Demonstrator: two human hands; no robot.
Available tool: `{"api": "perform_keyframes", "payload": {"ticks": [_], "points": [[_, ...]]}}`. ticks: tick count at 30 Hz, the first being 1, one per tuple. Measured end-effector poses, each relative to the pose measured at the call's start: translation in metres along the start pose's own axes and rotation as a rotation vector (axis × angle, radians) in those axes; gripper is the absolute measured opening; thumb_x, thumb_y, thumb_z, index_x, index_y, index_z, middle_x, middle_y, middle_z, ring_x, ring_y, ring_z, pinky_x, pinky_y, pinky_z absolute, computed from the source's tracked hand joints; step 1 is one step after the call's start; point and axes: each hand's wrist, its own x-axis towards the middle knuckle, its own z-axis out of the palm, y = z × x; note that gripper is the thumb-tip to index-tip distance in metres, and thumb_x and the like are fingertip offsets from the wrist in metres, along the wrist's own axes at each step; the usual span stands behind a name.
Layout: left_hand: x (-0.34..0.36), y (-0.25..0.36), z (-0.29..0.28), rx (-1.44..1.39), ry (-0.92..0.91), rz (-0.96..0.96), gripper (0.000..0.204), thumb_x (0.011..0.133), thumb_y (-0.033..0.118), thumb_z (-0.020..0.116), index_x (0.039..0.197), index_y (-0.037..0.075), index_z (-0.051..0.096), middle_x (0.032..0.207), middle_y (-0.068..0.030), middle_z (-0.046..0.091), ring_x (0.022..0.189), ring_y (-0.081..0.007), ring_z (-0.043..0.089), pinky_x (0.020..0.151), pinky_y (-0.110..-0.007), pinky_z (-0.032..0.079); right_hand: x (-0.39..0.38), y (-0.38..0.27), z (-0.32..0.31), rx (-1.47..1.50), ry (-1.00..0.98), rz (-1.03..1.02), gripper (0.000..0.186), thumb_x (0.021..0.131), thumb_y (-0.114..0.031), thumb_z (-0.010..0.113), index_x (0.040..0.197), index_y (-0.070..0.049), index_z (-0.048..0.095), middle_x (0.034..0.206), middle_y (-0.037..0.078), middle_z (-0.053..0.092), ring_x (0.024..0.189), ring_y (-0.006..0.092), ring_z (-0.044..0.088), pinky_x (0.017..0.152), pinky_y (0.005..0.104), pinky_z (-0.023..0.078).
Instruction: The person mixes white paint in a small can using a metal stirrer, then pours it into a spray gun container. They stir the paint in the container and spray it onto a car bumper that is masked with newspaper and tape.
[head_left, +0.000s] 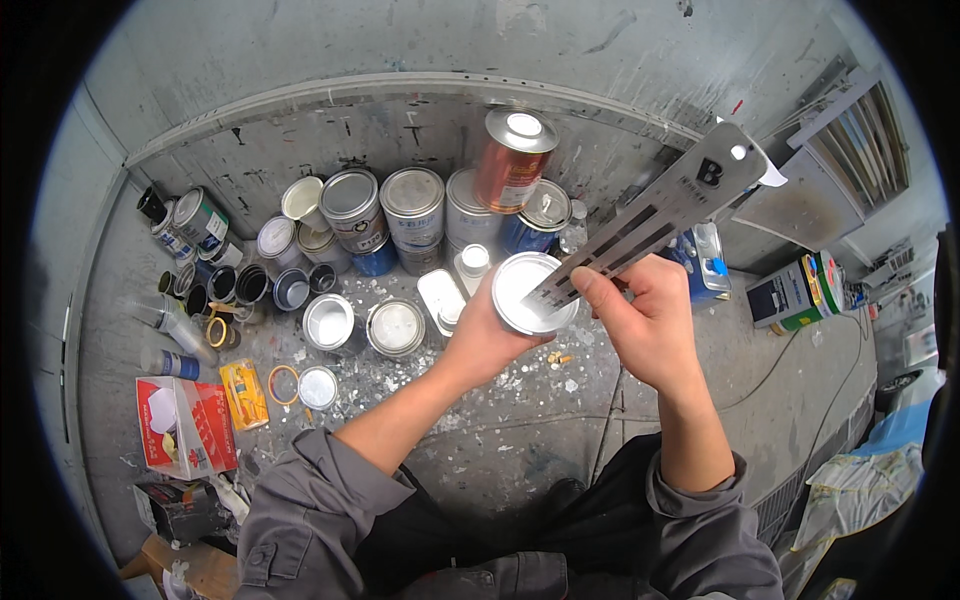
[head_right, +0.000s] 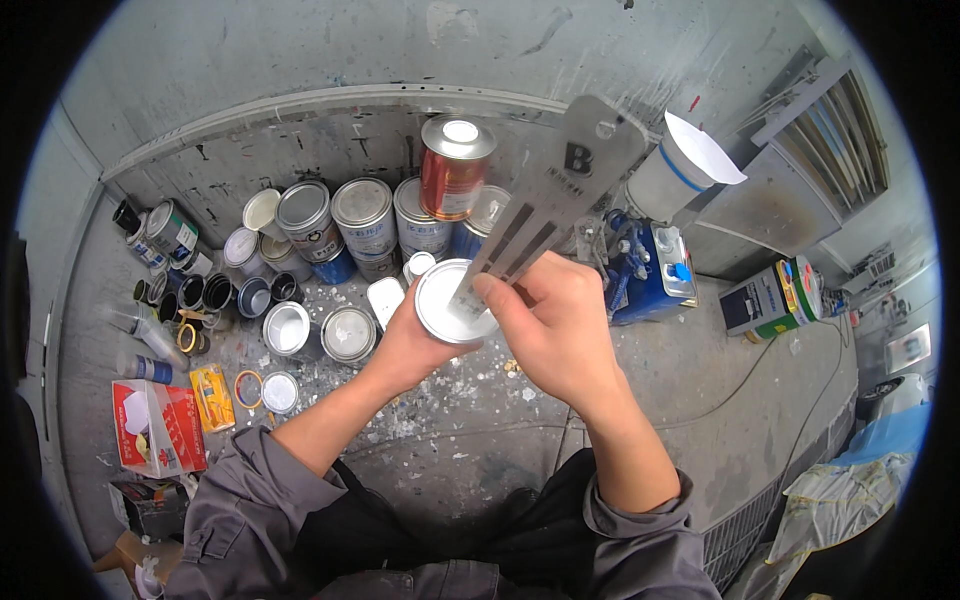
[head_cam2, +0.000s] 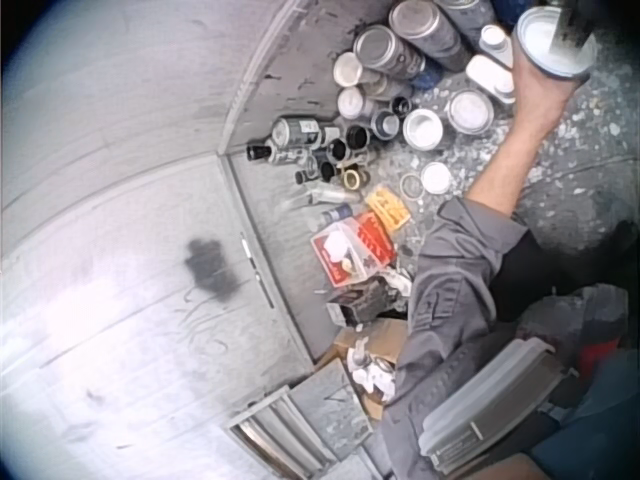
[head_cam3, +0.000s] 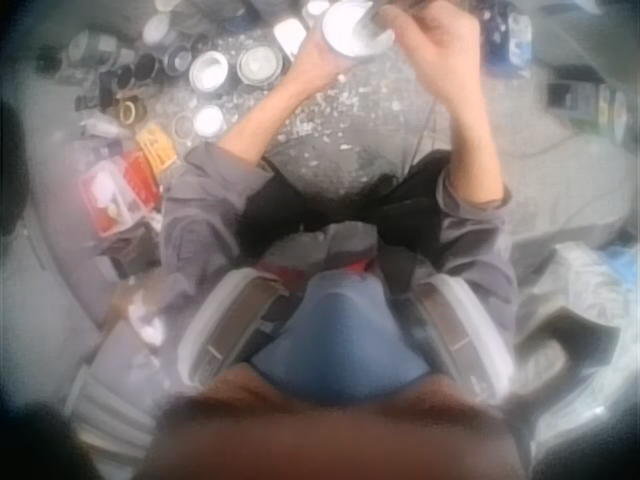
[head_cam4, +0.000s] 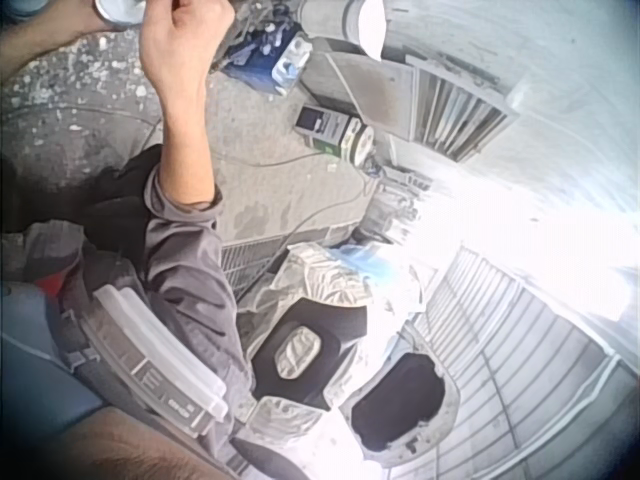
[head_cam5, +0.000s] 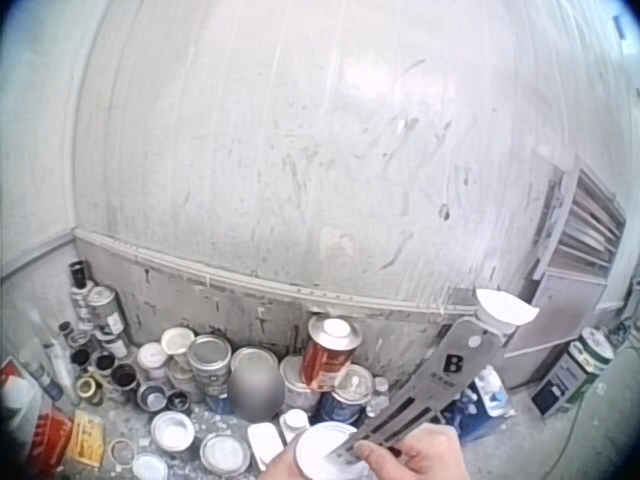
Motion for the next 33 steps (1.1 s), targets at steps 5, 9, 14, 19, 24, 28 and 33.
{"api": "perform_keyframes", "payload": {"ticks": [5, 9, 14, 19, 24, 28, 33], "points": [[-0.004, 0.009, 0.000, 0.075, -0.032, 0.014, 0.085, 0.075, 0.015, 0.095, 0.145, 0.004, 0.048, 0.139, -0.0106, 0.064, 0.129, -0.0231, 0.062, 0.110, -0.038, 0.050, 0.010, -0.007, -0.012, 0.037, 0.061, 0.002, 0.011, 0.093, -0.004, 0.073, 0.101, 0.004, 0.075, 0.076, 0.006, 0.070, 0.068, 0.0107, 0.065, 0.062, 0.0291, 0.051], [-0.004, 0.008, -0.001, 0.086, -0.028, 0.029, 0.086, 0.075, 0.016, 0.095, 0.146, 0.004, 0.048, 0.138, -0.0109, 0.064, 0.129, -0.0234, 0.063, 0.110, -0.039, 0.050, 0.008, 0.004, -0.008, -0.013, 0.074, 0.064, 0.012, 0.093, -0.004, 0.072, 0.101, 0.005, 0.074, 0.073, 0.007, 0.067, 0.067, 0.0091, 0.062, 0.060, 0.0290, 0.049], [-0.001, 0.000, 0.000, 0.056, 0.001, 0.006, 0.085, 0.076, 0.015, 0.095, 0.146, 0.004, 0.048, 0.138, -0.0110, 0.065, 0.129, -0.0236, 0.063, 0.110, -0.039, 0.051, -0.001, 0.003, -0.001, 0.002, 0.013, 0.030, 0.013, 0.092, -0.004, 0.073, 0.102, 0.005, 0.074, 0.081, 0.011, 0.072, 0.068, 0.0120, 0.063, 0.062, 0.0305, 0.050], [-0.003, 0.001, 0.000, 0.027, -0.014, 0.016, 0.084, 0.076, 0.014, 0.094, 0.146, 0.004, 0.048, 0.138, -0.0110, 0.065, 0.129, -0.0235, 0.063, 0.110, -0.038, 0.051, 0.005, -0.011, -0.006, 0.050, 0.067, -0.057, 0.012, 0.092, -0.003, 0.073, 0.101, 0.004, 0.074, 0.081, 0.010, 0.072, 0.068, 0.0130, 0.066, 0.062, 0.0302, 0.051], [-0.004, 0.008, 0.000, 0.081, -0.012, 0.019, 0.084, 0.076, 0.014, 0.095, 0.145, 0.003, 0.048, 0.138, -0.0109, 0.065, 0.129, -0.0232, 0.062, 0.110, -0.038, 0.050, 0.009, -0.002, -0.008, -0.006, 0.093, 0.028, 0.011, 0.093, -0.003, 0.072, 0.102, 0.004, 0.073, 0.077, 0.007, 0.069, 0.066, 0.0103, 0.063, 0.060, 0.0279, 0.048], [-0.002, 0.005, -0.001, 0.052, 0.000, 0.021, 0.086, 0.075, 0.013, 0.095, 0.146, 0.003, 0.048, 0.137, -0.0107, 0.065, 0.129, -0.0231, 0.062, 0.110, -0.038, 0.050, -0.001, -0.001, 0.001, -0.040, 0.065, 0.005, 0.013, 0.092, -0.003, 0.073, 0.103, 0.004, 0.073, 0.077, 0.009, 0.070, 0.066, 0.0113, 0.063, 0.061, 0.0300, 0.049], [0.000, -0.007, -0.001, -0.004, -0.007, 0.005, 0.086, 0.075, 0.013, 0.095, 0.146, 0.003, 0.048, 0.138, -0.0108, 0.064, 0.130, -0.0232, 0.061, 0.110, -0.038, 0.050, 0.000, -0.008, 0.001, 0.024, 0.054, -0.018, 0.013, 0.091, -0.003, 0.073, 0.102, 0.005, 0.074, 0.080, 0.011, 0.073, 0.067, 0.0133, 0.065, 0.062, 0.0320, 0.051]]}}
